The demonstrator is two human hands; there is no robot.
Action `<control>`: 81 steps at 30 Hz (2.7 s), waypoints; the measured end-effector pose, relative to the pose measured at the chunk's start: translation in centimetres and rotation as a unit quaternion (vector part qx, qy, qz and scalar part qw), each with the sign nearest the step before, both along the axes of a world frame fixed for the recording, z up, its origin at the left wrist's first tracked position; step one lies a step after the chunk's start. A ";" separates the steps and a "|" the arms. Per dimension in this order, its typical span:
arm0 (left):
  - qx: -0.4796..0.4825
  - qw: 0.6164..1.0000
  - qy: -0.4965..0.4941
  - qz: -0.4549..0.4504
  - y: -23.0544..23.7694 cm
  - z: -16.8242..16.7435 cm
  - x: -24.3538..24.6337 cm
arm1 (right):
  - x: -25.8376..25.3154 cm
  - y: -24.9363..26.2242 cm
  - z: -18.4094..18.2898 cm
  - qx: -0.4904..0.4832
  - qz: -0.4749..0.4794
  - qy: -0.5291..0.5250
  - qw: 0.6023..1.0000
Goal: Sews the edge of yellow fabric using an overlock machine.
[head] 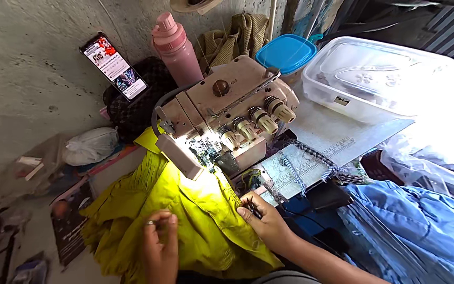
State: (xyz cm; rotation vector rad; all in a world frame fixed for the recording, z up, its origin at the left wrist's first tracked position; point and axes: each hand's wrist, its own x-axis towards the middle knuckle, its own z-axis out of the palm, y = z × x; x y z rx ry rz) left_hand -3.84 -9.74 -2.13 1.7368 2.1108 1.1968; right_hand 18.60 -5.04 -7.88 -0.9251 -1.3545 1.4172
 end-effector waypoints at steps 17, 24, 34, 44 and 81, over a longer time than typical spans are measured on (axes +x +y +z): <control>-0.009 0.978 0.201 -0.059 1.6 6.2 -2.4 | -1.6 -1.9 -1.7 -0.039 -0.008 0.012 0.999; -0.107 0.958 -0.220 -0.150 0.1 -0.4 3.1 | -0.6 -2.3 -1.6 -0.042 -0.014 0.055 0.997; -0.046 0.964 -0.238 -0.112 1.2 0.9 4.1 | -0.3 -1.8 -1.0 -0.031 -0.021 0.060 0.998; -0.027 0.974 -0.204 -0.091 2.0 0.5 2.6 | 0.7 -1.2 -0.2 -0.101 0.025 0.099 0.990; 0.059 0.935 0.333 -0.108 4.6 0.9 5.9 | -1.3 0.2 0.3 0.038 -0.033 -0.034 0.998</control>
